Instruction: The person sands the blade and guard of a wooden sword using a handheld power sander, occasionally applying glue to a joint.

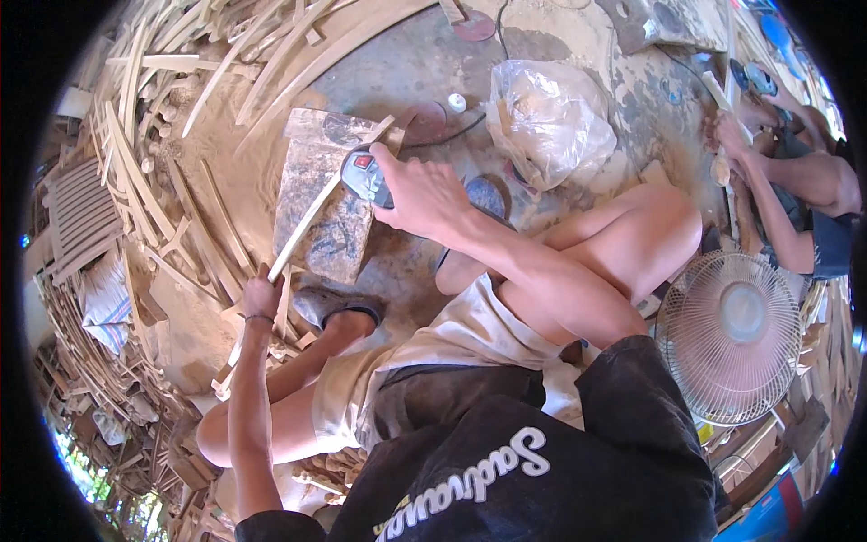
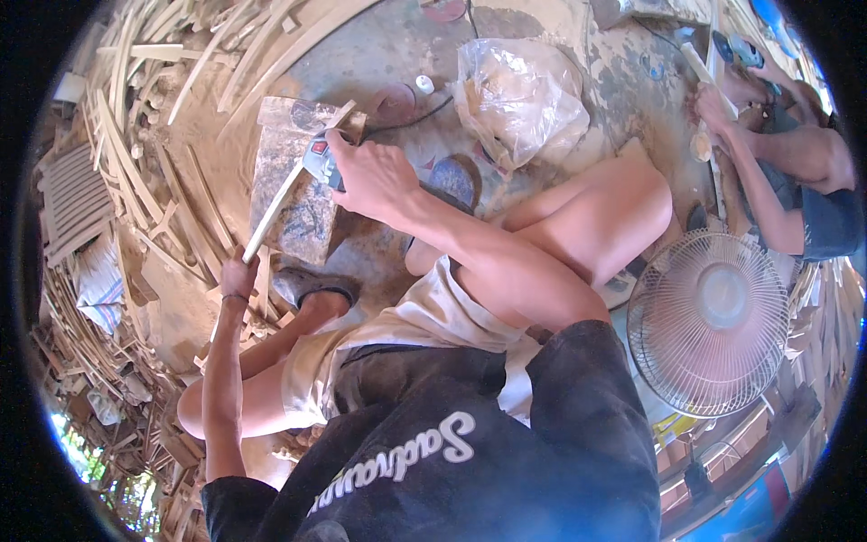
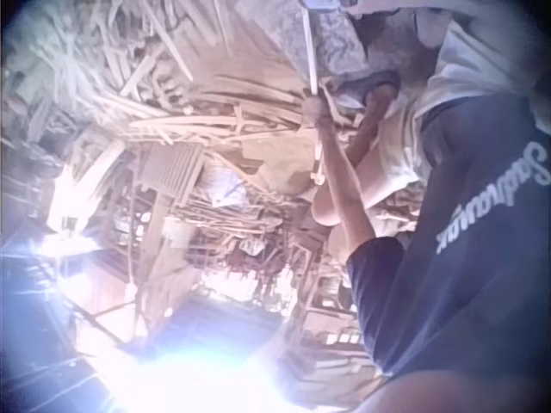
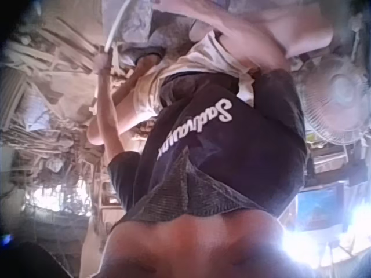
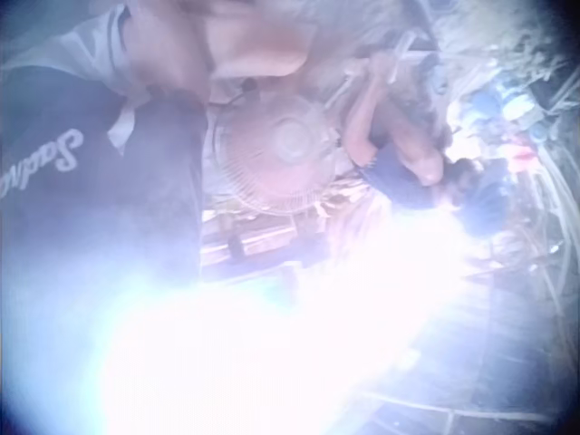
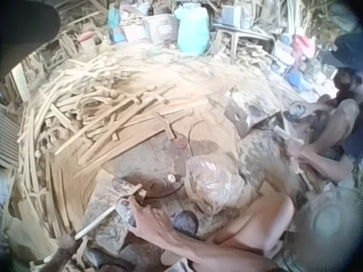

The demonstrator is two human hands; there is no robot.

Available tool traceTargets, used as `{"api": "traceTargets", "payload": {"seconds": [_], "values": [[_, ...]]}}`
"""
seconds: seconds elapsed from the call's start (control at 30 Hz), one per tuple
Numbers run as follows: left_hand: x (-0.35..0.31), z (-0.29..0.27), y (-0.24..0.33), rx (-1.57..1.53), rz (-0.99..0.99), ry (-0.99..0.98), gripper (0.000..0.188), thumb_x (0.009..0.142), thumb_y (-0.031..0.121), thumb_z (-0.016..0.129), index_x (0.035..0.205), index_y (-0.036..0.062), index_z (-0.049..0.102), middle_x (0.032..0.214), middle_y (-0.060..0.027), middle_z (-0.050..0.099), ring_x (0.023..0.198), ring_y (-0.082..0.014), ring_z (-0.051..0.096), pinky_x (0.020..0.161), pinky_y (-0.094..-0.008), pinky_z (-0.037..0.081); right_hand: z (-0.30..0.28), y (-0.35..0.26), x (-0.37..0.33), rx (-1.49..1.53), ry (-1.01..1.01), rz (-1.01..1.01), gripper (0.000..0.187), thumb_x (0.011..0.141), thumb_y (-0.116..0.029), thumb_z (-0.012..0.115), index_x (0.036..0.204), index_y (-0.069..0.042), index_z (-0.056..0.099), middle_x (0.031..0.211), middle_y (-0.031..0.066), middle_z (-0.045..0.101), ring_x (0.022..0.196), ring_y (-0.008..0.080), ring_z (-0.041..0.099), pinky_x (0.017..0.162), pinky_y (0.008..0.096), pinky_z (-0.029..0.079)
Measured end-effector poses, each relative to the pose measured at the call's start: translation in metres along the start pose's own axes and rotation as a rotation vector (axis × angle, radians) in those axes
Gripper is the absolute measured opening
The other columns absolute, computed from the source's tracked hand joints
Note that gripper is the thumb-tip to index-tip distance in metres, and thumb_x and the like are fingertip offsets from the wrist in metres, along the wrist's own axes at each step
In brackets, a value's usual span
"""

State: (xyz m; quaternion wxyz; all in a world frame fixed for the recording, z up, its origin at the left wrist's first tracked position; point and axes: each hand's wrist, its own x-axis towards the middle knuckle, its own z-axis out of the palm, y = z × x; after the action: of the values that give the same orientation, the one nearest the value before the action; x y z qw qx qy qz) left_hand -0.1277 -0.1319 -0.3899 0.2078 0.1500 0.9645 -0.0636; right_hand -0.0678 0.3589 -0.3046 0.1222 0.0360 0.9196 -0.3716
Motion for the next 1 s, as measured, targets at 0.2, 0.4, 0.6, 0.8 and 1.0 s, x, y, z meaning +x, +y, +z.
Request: {"api": "traceTargets", "payload": {"seconds": [0.2, 0.4, 0.6, 0.8, 1.0], "values": [[-0.007, -0.003, -0.005, 0.045, -0.058, -0.038, 0.037, 0.1, 0.041, 0.079, 0.113, 0.0092, 0.067, 0.091, -0.0271, 0.078, 0.087, -0.0512, 0.077, 0.077, -0.0624, 0.063, -0.028, 0.029, 0.021, 0.103, 0.014, 0.201, 0.077, 0.092, -0.039, 0.086, 0.152, -0.008, 0.051, 0.11, 0.0264, 0.082, 0.097, 0.0447, 0.082, 0.092, 0.0569, 0.065], [0.0, -0.005, 0.001, 0.011, -0.02, -0.009, 0.036, 0.101, 0.039, 0.079, 0.111, 0.0066, 0.066, 0.089, -0.0277, 0.078, 0.087, -0.0515, 0.077, 0.076, -0.0624, 0.063, -0.055, 0.072, 0.032, 0.071, 0.135, 0.336, 0.088, 0.089, -0.052, 0.087, 0.157, -0.011, 0.05, 0.116, 0.0271, 0.082, 0.111, 0.046, 0.08, 0.098, 0.053, 0.063], [-0.003, 0.004, -0.001, -0.03, -0.014, 0.009, 0.035, 0.1, 0.037, 0.08, 0.107, 0.0058, 0.066, 0.089, -0.0277, 0.078, 0.086, -0.0515, 0.077, 0.077, -0.0623, 0.063, -0.04, 0.058, 0.03, 0.053, 0.128, 0.267, 0.092, 0.089, -0.054, 0.086, 0.159, -0.007, 0.049, 0.117, 0.0279, 0.081, 0.113, 0.0472, 0.079, 0.101, 0.0522, 0.062], [-0.008, -0.013, 0.014, -0.295, 0.01, -0.12, 0.041, 0.094, 0.032, 0.082, 0.121, 0.0015, 0.079, 0.09, -0.0265, 0.081, 0.081, -0.0397, 0.082, 0.07, -0.0516, 0.065, -0.046, 0.093, 0.047, 0.076, 0.268, 0.391, 0.092, 0.088, -0.054, 0.085, 0.156, -0.003, 0.05, 0.126, 0.0288, 0.079, 0.118, 0.0451, 0.078, 0.103, 0.0514, 0.062], [-0.025, -0.006, 0.035, -0.898, -0.281, -0.636, 0.017, 0.09, 0.009, 0.081, 0.091, -0.0055, 0.072, 0.068, -0.0061, 0.068, 0.056, -0.0169, 0.067, 0.05, -0.0367, 0.055, -0.058, 0.087, 0.046, 0.491, 0.361, 0.41, 0.096, 0.085, -0.046, 0.092, 0.154, 0.007, 0.05, 0.108, 0.0169, 0.083, 0.1, 0.029, 0.081, 0.092, 0.0401, 0.061]]}}
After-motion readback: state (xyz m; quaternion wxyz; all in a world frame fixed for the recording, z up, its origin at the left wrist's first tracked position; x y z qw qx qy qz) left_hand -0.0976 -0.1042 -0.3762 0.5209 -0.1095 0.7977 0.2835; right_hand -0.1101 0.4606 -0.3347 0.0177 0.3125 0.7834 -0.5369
